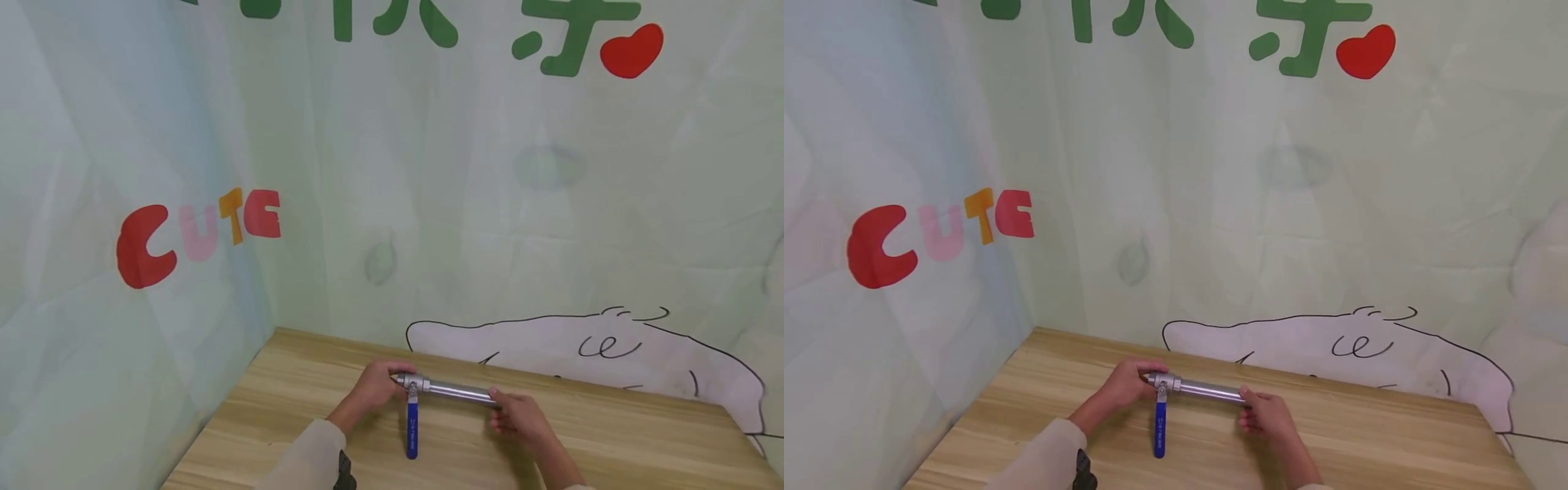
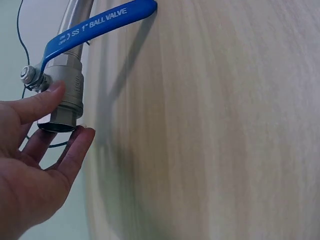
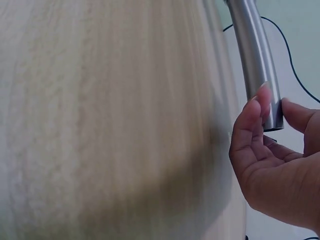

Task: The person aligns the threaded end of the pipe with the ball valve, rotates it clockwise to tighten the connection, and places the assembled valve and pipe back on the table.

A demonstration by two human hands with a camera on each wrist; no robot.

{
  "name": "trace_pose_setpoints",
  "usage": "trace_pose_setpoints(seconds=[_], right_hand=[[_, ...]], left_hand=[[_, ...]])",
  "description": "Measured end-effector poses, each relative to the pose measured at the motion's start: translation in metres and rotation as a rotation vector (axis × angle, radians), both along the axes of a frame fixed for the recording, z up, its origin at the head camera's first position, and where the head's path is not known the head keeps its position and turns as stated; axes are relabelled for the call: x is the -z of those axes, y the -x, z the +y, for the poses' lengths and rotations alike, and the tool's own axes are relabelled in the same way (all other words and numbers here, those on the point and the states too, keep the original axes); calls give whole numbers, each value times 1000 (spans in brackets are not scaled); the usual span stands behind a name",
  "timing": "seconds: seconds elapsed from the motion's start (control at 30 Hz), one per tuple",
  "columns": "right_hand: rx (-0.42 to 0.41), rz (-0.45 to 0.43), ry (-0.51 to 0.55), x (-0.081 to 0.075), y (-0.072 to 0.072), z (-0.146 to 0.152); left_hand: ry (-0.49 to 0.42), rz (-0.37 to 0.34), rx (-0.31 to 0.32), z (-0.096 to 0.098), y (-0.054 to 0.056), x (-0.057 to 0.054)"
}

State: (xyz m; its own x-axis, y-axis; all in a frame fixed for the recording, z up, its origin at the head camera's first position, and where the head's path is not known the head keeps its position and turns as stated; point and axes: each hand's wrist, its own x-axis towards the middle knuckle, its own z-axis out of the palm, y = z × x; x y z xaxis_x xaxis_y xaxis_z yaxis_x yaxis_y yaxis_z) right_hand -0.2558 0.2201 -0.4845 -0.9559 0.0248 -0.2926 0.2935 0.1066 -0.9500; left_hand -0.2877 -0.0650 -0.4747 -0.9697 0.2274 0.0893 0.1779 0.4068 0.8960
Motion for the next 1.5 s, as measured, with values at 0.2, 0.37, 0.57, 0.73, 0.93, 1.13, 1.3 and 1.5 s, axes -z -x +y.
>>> trace_pose_setpoints(seconds=[0.2,0.37,0.57,0.73,0.93,1.13,1.3,1.5], right_hand=[[-14,-16,17,6,-2,-2],[4,-43,-8,7,-1,-4],[10,-65,-52,7,-2,-5],[18,-80,-63,7,0,-4],[29,-67,-68,6,-1,-6],[15,-30,-48,7,-3,-3],[19,-51,-57,-1,-5,9],[24,-10,-115,-17,-2,25]], left_hand=[[22,-34,12,-2,0,12],[31,-42,23,-2,-1,15],[24,-39,45,-3,-4,13],[17,-39,45,-3,-4,12],[28,-32,18,-3,-3,16],[16,-47,-1,-1,-4,15],[20,-85,-25,-5,-5,6],[75,-89,-104,-13,-1,-7]])
